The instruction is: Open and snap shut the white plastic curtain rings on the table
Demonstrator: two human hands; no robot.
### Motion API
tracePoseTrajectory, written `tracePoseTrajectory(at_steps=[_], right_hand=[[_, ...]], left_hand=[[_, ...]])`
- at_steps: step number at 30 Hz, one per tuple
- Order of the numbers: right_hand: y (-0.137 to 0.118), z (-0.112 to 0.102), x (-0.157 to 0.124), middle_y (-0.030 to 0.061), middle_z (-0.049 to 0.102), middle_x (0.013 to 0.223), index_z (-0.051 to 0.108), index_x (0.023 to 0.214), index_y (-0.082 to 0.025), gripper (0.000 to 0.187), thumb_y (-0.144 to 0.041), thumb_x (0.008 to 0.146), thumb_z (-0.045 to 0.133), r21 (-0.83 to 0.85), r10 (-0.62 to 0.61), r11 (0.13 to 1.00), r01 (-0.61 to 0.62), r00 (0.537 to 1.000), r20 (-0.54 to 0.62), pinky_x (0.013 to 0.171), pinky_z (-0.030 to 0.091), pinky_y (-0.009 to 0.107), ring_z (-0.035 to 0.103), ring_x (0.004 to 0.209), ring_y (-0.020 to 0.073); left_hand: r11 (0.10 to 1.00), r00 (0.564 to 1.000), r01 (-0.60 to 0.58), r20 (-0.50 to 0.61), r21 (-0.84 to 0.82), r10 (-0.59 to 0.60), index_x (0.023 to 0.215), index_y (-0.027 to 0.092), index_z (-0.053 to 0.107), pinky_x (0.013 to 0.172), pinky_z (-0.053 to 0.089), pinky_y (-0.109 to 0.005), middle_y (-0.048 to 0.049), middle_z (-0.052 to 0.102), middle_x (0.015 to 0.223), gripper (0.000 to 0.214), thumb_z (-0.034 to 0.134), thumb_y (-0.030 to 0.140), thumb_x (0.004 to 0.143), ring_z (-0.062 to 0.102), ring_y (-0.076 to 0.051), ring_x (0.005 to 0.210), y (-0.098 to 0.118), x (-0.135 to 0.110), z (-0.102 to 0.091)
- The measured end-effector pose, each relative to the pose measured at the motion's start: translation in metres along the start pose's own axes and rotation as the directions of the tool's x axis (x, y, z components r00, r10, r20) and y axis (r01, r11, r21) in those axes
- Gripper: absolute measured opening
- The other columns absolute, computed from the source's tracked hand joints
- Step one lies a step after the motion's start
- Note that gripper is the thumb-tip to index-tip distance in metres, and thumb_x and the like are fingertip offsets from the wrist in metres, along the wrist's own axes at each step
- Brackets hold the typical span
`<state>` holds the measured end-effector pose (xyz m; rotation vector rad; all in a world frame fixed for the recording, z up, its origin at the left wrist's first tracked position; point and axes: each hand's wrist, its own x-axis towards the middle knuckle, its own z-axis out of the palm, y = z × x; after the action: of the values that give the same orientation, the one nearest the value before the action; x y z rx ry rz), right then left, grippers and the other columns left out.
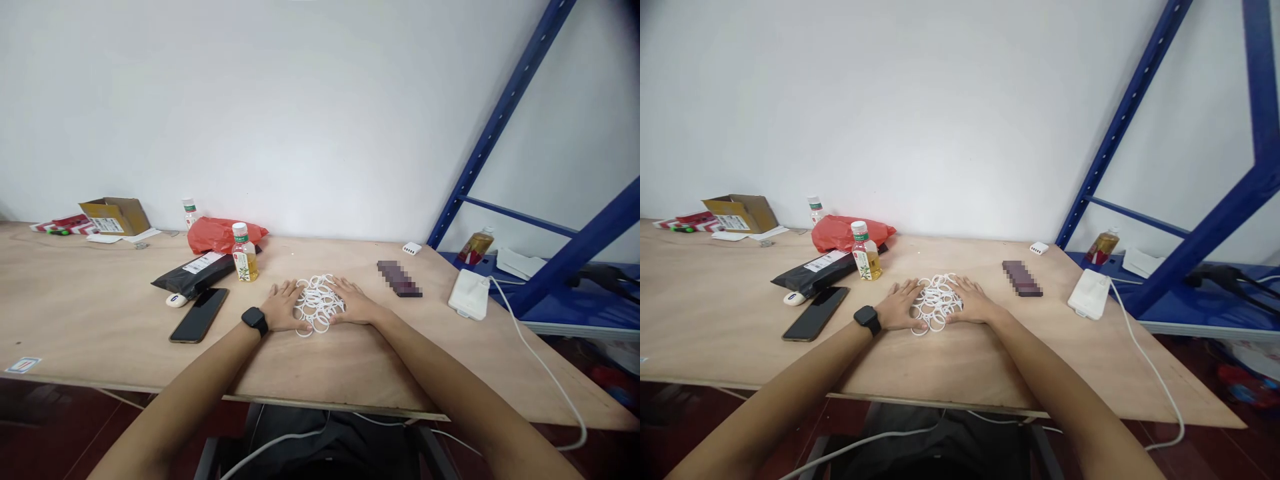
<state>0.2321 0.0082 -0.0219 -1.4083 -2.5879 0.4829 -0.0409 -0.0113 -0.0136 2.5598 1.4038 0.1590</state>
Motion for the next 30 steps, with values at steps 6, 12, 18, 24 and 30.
tracePoseTrajectory(at_steps=[6, 12, 18, 24, 30], right_hand=[[0.001, 0.000, 0.001, 0.0100, 0.008, 0.161, 0.012, 0.154, -0.029, 0.114, -0.077, 0.064, 0.064, 0.041, -0.031, 0.999, 0.034, 0.998, -0.062, 0.116, 0.013, 0.056, 0.005, 0.147, 0.0355], [0.008, -0.006, -0.009, 0.0087, 0.009, 0.160, 0.014, 0.154, -0.028, 0.113, -0.079, 0.065, 0.061, 0.020, 0.015, 1.000, -0.014, 0.999, -0.051, 0.117, 0.010, 0.055, 0.004, 0.147, 0.0361], [0.004, -0.001, 0.016, 0.0091, 0.013, 0.160, 0.020, 0.153, -0.028, 0.089, -0.077, 0.081, 0.042, 0.017, 0.111, 0.994, -0.111, 0.994, -0.017, 0.114, 0.007, 0.061, 0.009, 0.147, 0.0349], [-0.001, -0.001, 0.013, 0.0082, 0.019, 0.159, 0.018, 0.153, -0.028, 0.087, -0.075, 0.083, 0.040, 0.077, -0.040, 0.996, 0.047, 0.995, -0.091, 0.116, 0.013, 0.054, 0.014, 0.146, 0.0311], [0.014, -0.011, 0.006, 0.0085, 0.015, 0.160, 0.018, 0.153, -0.027, 0.095, -0.079, 0.078, 0.043, 0.044, 0.046, 0.998, -0.042, 0.995, -0.086, 0.117, 0.012, 0.052, 0.011, 0.147, 0.0325]], left_hand=[[0.994, 0.993, -0.081, -0.090, -0.080, 0.074, 0.153, 0.021, 0.016, 0.114, 0.009, -0.062, -0.0152, 0.014, 0.159, 0.110, 0.052, 0.080, 0.068, 0.012, -0.037, 0.146, 0.016, 0.015, -0.002], [0.996, 0.996, -0.082, -0.021, -0.044, 0.081, 0.154, 0.019, 0.011, 0.113, 0.005, -0.064, -0.0170, 0.000, 0.159, 0.124, 0.055, 0.085, 0.058, 0.002, -0.041, 0.146, 0.004, -0.003, -0.001], [0.998, 0.998, -0.060, 0.007, -0.021, 0.060, 0.154, 0.016, 0.009, 0.113, 0.007, -0.062, -0.0197, 0.003, 0.159, 0.127, 0.056, 0.085, 0.058, 0.006, -0.041, 0.146, 0.013, 0.019, 0.006], [0.995, 0.994, -0.091, -0.063, -0.049, 0.088, 0.154, 0.017, 0.009, 0.115, 0.007, -0.060, -0.0179, 0.004, 0.159, 0.118, 0.053, 0.082, 0.065, 0.005, -0.037, 0.147, 0.019, 0.026, 0.003], [0.998, 0.998, -0.066, -0.013, -0.025, 0.066, 0.154, 0.019, 0.003, 0.113, 0.005, -0.063, -0.0189, -0.002, 0.159, 0.124, 0.054, 0.083, 0.062, 0.000, -0.040, 0.146, 0.004, 0.010, -0.001]])
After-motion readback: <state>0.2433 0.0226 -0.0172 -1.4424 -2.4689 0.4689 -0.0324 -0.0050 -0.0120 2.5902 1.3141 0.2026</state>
